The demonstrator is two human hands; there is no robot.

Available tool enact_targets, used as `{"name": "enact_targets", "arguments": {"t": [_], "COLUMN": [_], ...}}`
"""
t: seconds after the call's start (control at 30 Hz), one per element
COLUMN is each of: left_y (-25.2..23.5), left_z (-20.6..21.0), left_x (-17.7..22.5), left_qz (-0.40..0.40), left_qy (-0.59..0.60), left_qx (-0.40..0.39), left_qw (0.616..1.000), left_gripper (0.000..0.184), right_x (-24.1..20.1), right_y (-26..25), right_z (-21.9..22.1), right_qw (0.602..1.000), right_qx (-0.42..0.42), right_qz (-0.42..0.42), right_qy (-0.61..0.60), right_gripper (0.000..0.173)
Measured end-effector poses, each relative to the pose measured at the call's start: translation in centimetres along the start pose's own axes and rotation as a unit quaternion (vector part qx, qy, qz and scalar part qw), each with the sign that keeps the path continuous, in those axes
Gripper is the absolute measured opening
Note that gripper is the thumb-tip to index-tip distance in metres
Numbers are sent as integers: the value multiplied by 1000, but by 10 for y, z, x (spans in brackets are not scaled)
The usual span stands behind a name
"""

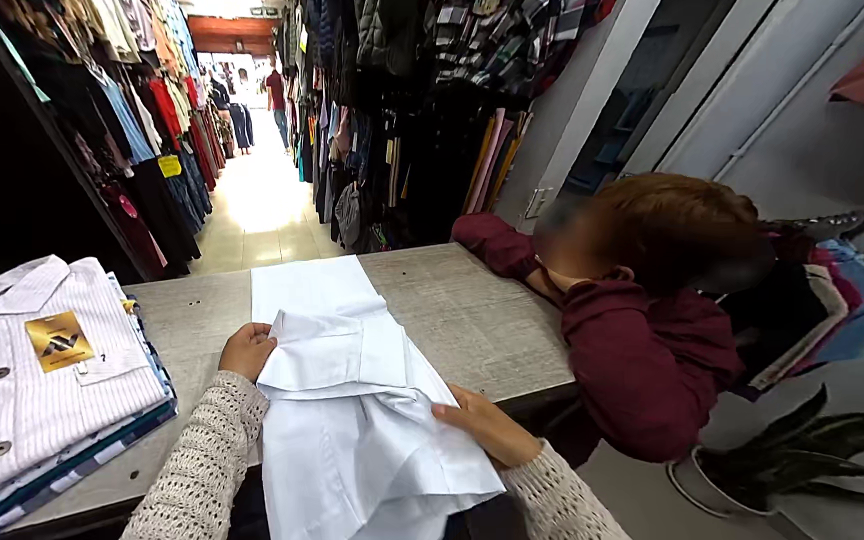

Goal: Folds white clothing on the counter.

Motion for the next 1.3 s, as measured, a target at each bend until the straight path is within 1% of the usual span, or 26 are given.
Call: {"name": "enact_targets", "arguments": {"t": [0.07,0.17,0.2,0.23,0.3,0.37,0.43,0.5,0.57,0.6,0.67,0.7,0.77,0.87,0.93,1.0,1.03,1.1,1.17,1.2,1.23,1.27,1.3], "left_y": [6,9,9,10,15,29,61,112,164,182,204,211,219,215,214,216,215,214,209,206,202,197,192], "left_z": [-2,-3,-3,-4,-9,-19,-28,-31,-23,-16,-7,-5,0,11,17,17,13,-1,-23,-34,-44,-53,-61], "left_x": [1,4,4,3,0,-5,-14,-31,-48,-59,-70,-69,-68,-81,-83,-77,-73,-69,-67,-67,-68,-71,-75], "left_qz": [9,11,10,9,10,48,121,177,207,220,231,217,157,94,39,3,2,16,31,37,37,32,26], "left_qy": [1,7,16,28,39,-9,-72,-110,-143,-149,-147,-151,-155,-134,-85,-3,55,165,217,223,222,215,207], "left_qx": [4,0,2,7,27,68,101,142,189,213,228,227,199,123,73,53,52,59,89,111,132,145,152], "left_qw": [1000,1000,1000,1000,999,996,985,968,949,940,935,937,955,979,993,999,997,984,972,968,965,965,966], "left_gripper": [25,25,25,25,29,35,39,37,32,31,34,35,34,36,27,9,4,17,25,26,27,26,26], "right_x": [17,34,37,41,49,60,68,72,72,72,74,74,72,65,64,61,57,50,44,41,36,29,20], "right_y": [20,29,30,32,35,38,42,44,41,40,35,34,35,38,41,44,45,49,51,52,51,50,44], "right_z": [2,-3,-6,-9,-19,-34,-46,-51,-51,-49,-44,-41,-35,-34,-33,-30,-28,-22,-14,-8,-2,3,7], "right_qw": [999,987,984,987,998,998,997,997,997,996,994,993,992,991,994,997,998,997,995,994,991,984,974], "right_qx": [-25,-26,-20,-5,36,58,65,66,72,78,86,85,84,83,73,50,34,-4,-61,-97,-132,-166,-183], "right_qz": [15,10,5,-2,-12,-9,-8,-20,-36,-44,-60,-65,-68,-76,-67,-51,-43,-32,-27,-22,-15,-12,-27], "right_qy": [-43,-160,-175,-160,-48,32,37,25,19,24,43,51,67,79,43,-11,-34,-68,-72,-46,5,67,131], "right_gripper": [39,33,32,33,38,40,37,32,26,22,14,13,13,18,20,20,19,17,17,17,18,21,27]}}
Point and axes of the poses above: each hand's wrist, its own y-axis away from the middle knuckle, its own z-axis out of the palm, x = y × z, the point moved 6 cm from there along -y, towards the middle knuckle, and after that the axes turned 15 degrees about -y, right-handed, at the moved point
